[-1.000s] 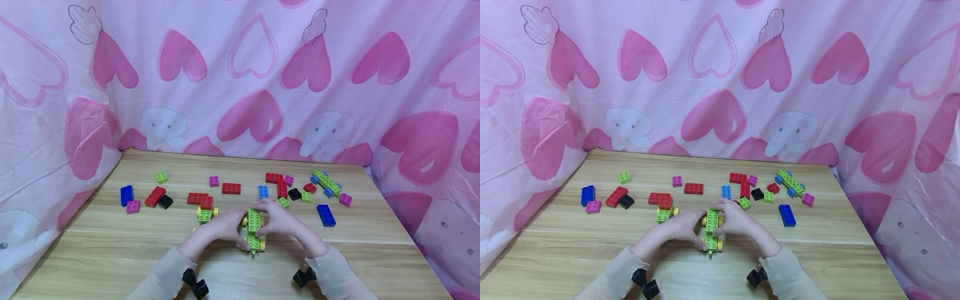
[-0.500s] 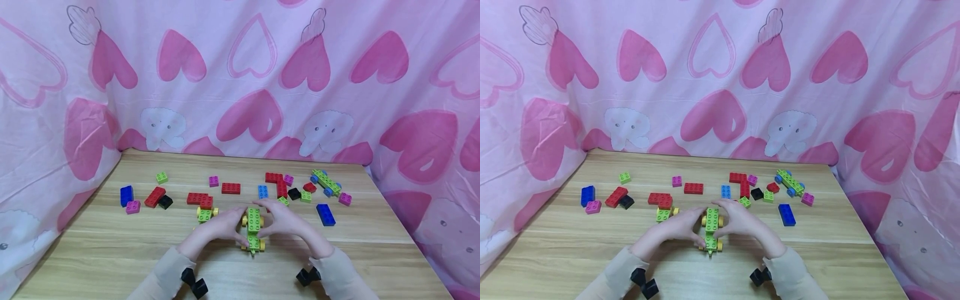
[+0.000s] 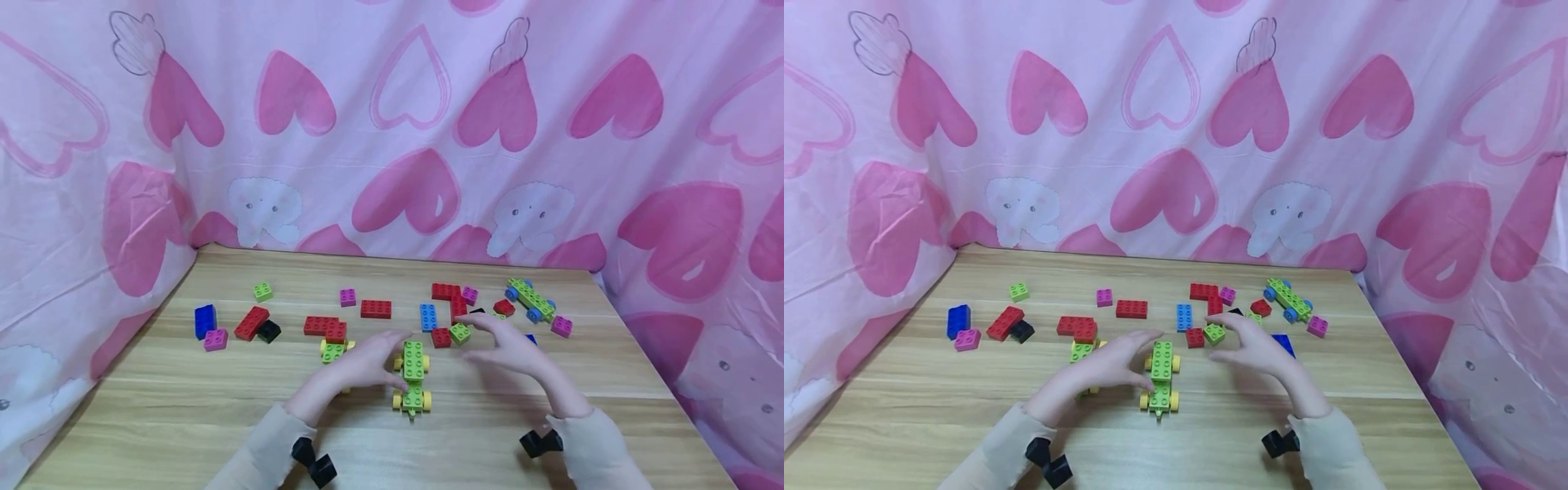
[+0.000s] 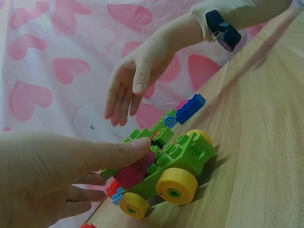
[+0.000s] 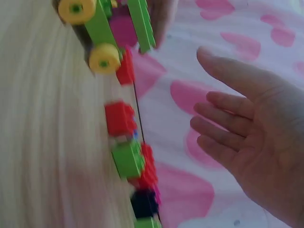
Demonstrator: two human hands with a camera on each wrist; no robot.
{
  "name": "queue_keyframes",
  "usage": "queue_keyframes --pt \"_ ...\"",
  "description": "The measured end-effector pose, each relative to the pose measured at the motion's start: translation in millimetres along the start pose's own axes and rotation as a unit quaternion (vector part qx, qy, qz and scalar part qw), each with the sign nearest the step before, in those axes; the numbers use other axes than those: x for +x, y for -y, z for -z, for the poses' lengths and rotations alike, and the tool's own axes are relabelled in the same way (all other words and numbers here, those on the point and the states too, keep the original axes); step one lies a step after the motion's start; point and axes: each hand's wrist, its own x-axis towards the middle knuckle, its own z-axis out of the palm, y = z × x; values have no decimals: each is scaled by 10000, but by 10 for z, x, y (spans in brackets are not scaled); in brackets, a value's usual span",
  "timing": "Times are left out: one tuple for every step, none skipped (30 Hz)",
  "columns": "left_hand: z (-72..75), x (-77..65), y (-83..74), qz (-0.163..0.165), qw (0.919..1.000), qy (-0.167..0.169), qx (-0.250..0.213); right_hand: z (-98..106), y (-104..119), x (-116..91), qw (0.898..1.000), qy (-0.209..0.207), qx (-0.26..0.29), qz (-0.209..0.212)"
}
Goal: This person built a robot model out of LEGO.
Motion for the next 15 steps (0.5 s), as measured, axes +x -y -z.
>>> queue_keyframes --pt "-1 2 3 -44 10000 -12 10 36 -44 -15 9999 -128 -76 51" --pt "-2 4 4 -82 10000 -25 21 76 -84 -28 9996 -241 -137 110" --pt "-3 6 6 -114 9999 -35 34 117 -128 -37 9990 -361 -193 174" --pt "-4 10 9 -138 9999 -43 44 160 -170 -45 9983 -463 -251 251" --pt "-5 12 10 -140 9999 -44 33 203 -213 -51 9976 -562 -289 271" --pt "-8 15 13 -146 9999 -49 39 245 -253 -54 9970 -646 -334 275" --pt "-11 19 16 -148 9999 -51 46 287 -291 -55 9964 -709 -377 258" --pt "-13 21 17 -144 9999 -58 44 331 -328 -56 9961 -748 -417 220" --pt "-15 23 18 -144 9999 -59 48 370 -366 -58 9956 -783 -483 170" --pt "-17 24 18 -144 9999 -62 48 407 -402 -62 9952 -809 -551 97" --pt "-17 26 19 -146 9999 -65 48 440 -436 -63 9947 -830 -609 2" --pt "-19 27 20 -151 9998 -69 60 470 -472 -61 9940 -858 -678 -34" --pt "-20 28 21 -151 9998 -71 64 497 -514 -60 9933 -883 -747 -63" --pt "-19 28 22 -151 9998 -77 72 519 -554 -58 9926 -913 -790 -106" --pt "-18 28 21 -149 9998 -78 75 536 -594 -56 9922 -938 -813 -145"
